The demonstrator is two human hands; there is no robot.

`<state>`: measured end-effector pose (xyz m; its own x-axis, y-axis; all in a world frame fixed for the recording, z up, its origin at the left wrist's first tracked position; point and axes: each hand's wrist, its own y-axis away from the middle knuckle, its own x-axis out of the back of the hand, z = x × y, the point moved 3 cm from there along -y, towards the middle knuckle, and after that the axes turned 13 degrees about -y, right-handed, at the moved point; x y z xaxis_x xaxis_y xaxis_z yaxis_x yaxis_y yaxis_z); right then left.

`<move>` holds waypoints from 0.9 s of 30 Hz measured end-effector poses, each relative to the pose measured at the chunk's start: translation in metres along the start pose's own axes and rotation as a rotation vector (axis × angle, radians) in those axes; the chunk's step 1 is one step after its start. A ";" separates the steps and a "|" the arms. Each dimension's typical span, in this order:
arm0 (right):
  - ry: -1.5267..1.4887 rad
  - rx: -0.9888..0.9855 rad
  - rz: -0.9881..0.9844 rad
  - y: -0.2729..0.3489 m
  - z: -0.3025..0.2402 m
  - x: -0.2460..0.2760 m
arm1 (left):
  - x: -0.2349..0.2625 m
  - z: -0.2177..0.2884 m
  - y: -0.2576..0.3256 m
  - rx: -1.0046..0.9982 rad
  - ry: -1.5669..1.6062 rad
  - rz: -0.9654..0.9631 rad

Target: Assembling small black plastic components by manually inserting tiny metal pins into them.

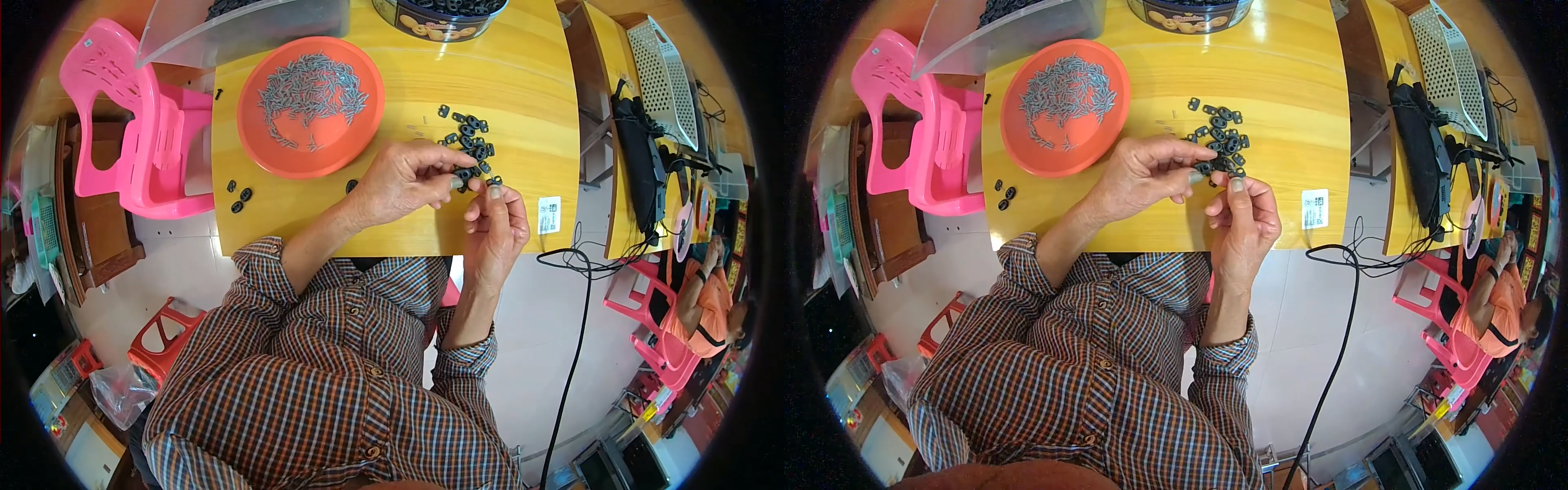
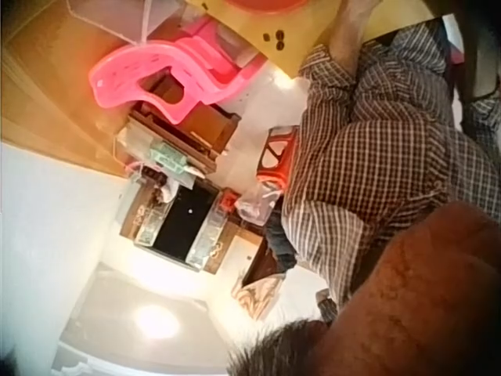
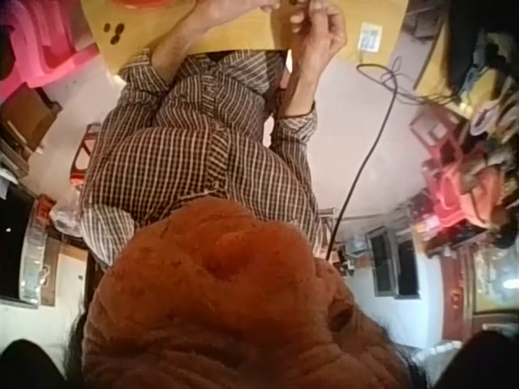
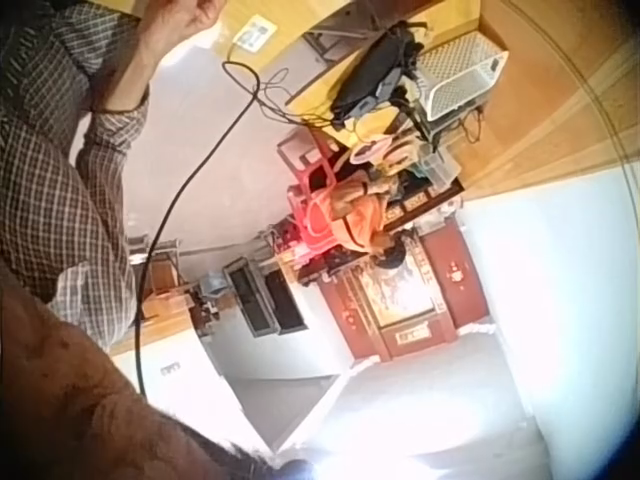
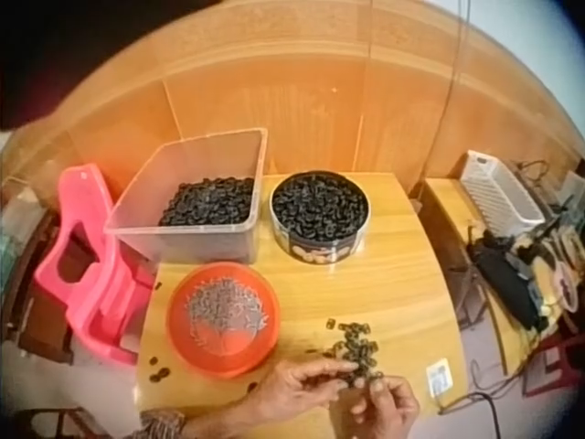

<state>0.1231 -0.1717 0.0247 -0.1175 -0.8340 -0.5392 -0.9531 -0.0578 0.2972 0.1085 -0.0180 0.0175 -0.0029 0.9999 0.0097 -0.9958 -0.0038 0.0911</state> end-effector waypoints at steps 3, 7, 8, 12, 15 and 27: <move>0.009 0.004 -0.004 0.001 0.000 -0.002 | -0.001 0.000 0.001 -0.071 -0.100 0.045; 0.012 -0.005 0.002 0.000 0.002 -0.001 | 0.000 0.001 0.002 -0.153 -0.273 0.096; 0.014 -0.005 0.003 0.000 0.002 0.000 | 0.000 0.002 0.002 -0.184 -0.314 0.100; 0.026 -0.001 0.006 0.000 0.000 0.000 | 0.001 0.005 0.002 -0.254 -0.371 0.109; 0.029 -0.008 0.009 0.000 0.000 -0.001 | 0.002 0.002 0.003 -0.194 -0.349 0.081; -0.028 -0.029 -0.052 0.004 -0.001 -0.003 | -0.001 -0.014 0.000 0.089 0.254 -0.097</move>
<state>0.1204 -0.1698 0.0283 -0.0765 -0.8135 -0.5765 -0.9498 -0.1165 0.2904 0.1071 -0.0184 0.0036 0.0585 0.9659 -0.2523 -0.9807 0.1028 0.1661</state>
